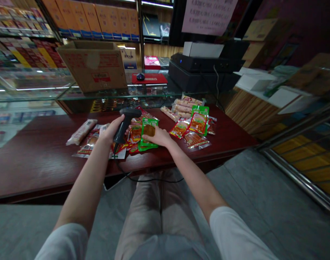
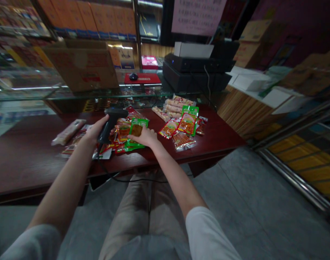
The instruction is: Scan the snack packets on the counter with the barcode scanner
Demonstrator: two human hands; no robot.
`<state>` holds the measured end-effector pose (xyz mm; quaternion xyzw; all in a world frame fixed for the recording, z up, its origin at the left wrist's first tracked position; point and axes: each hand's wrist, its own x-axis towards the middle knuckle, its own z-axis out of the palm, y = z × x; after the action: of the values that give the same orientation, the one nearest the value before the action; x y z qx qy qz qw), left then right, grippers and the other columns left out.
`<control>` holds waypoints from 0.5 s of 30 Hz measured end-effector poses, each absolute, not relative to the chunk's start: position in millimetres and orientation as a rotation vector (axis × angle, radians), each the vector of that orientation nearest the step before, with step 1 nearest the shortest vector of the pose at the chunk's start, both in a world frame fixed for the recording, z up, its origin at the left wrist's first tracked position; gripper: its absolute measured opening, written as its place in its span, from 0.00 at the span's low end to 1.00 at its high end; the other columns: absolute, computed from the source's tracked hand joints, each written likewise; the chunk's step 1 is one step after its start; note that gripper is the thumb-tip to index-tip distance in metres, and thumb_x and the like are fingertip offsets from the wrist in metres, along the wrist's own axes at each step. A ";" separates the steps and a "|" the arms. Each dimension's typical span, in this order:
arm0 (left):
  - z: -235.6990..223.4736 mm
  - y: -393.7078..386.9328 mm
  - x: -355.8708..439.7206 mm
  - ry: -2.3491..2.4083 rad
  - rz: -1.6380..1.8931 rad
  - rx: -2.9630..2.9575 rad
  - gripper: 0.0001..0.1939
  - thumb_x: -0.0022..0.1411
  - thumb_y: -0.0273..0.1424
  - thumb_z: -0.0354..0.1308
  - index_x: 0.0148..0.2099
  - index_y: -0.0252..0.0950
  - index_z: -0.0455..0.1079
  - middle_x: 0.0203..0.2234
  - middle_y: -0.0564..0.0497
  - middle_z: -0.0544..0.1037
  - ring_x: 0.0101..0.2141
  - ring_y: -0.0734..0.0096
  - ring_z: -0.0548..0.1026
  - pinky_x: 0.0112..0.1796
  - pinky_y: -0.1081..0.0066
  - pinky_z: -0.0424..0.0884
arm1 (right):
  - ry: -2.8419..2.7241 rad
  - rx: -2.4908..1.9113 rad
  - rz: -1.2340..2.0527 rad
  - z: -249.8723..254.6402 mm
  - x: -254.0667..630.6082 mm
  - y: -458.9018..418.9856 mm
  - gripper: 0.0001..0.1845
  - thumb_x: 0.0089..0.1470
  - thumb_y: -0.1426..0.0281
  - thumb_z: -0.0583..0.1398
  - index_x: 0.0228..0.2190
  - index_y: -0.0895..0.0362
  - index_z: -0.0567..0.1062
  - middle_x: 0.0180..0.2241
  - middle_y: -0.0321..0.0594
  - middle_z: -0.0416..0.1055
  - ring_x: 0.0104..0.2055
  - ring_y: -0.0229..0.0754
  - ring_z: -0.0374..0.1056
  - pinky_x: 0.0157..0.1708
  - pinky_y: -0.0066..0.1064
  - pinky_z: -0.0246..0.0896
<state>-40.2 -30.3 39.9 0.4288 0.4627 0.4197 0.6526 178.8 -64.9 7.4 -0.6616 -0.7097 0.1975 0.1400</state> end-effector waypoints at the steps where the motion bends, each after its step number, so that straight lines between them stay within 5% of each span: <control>1: 38.4 -30.4 -40.0 1.040 0.952 0.963 0.22 0.61 0.47 0.55 0.44 0.33 0.72 0.15 0.53 0.70 0.15 0.73 0.67 0.16 0.75 0.63 | -2.088 -1.951 0.526 9.6 172.9 -67.6 0.52 0.45 0.38 0.60 0.58 0.64 0.65 0.57 0.63 0.67 0.58 0.65 0.63 0.54 0.51 0.58; 6: 34.7 -35.0 -39.2 1.022 0.987 0.935 0.25 0.55 0.49 0.61 0.43 0.31 0.72 0.16 0.52 0.71 0.15 0.71 0.68 0.15 0.74 0.62 | -2.166 -1.989 0.469 12.8 164.7 -60.6 0.42 0.45 0.51 0.66 0.53 0.67 0.67 0.52 0.61 0.71 0.56 0.61 0.65 0.54 0.45 0.59; 11: 38.5 -38.4 -38.4 0.976 0.986 0.947 0.24 0.59 0.48 0.59 0.46 0.31 0.71 0.17 0.52 0.72 0.14 0.75 0.67 0.16 0.75 0.64 | -1.635 -1.695 0.910 8.8 205.4 -40.0 0.20 0.50 0.68 0.58 0.46 0.59 0.70 0.44 0.46 0.76 0.46 0.48 0.73 0.47 0.37 0.66; 15: 46.4 -38.8 -29.7 0.986 0.993 0.986 0.22 0.60 0.44 0.59 0.48 0.32 0.70 0.20 0.51 0.75 0.16 0.75 0.69 0.17 0.75 0.65 | -1.058 -1.199 1.201 8.8 241.3 -30.3 0.13 0.50 0.68 0.54 0.38 0.57 0.72 0.36 0.42 0.78 0.41 0.46 0.75 0.42 0.37 0.70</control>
<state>-29.7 -38.8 46.4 0.4348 0.4350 0.4380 0.6556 241.3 -30.3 8.8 -0.5045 -0.4450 0.5052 0.5405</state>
